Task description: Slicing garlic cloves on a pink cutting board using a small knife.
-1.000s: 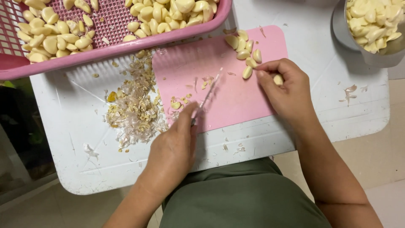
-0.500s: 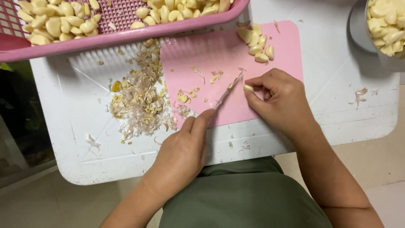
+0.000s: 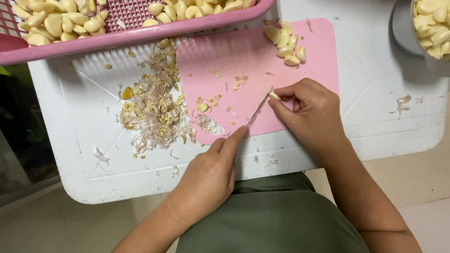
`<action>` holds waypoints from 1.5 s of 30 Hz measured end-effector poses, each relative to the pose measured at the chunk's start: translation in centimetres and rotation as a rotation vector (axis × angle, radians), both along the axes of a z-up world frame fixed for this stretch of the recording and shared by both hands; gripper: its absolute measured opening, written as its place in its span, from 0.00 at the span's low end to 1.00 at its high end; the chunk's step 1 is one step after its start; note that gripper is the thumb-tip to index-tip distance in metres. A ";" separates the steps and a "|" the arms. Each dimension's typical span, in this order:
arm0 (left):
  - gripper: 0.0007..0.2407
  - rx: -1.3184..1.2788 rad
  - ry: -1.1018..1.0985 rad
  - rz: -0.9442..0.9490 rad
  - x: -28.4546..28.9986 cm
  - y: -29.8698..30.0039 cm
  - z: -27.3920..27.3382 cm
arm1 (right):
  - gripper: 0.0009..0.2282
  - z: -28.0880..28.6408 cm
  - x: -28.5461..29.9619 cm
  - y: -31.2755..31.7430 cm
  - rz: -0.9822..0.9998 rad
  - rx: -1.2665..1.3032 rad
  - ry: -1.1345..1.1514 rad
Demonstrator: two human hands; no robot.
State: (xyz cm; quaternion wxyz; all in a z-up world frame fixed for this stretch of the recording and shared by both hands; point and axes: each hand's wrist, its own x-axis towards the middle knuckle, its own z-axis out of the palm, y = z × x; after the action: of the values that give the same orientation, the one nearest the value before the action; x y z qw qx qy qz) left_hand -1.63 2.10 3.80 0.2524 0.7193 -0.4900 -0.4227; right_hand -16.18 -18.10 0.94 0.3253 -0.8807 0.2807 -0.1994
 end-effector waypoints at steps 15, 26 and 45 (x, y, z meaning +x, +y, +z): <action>0.27 -0.089 0.025 -0.003 0.3 0.2 0.1 | 0.04 0.2 0.1 0.0 0.000 0.019 -0.029; 0.29 -0.026 0.003 -0.039 0.3 -1.4 -0.7 | 0.09 0.0 -0.4 -0.1 0.017 0.029 0.004; 0.13 0.276 0.473 0.207 5.0 3.5 0.5 | 0.10 1.3 -1.8 1.4 -0.087 0.421 -0.187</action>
State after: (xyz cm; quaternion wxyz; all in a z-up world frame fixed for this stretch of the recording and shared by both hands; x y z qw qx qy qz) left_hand 3.33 5.64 4.25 0.3010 0.6746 -0.2795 -0.6133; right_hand -18.00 -16.70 2.23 0.5175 -0.7581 0.3226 -0.2310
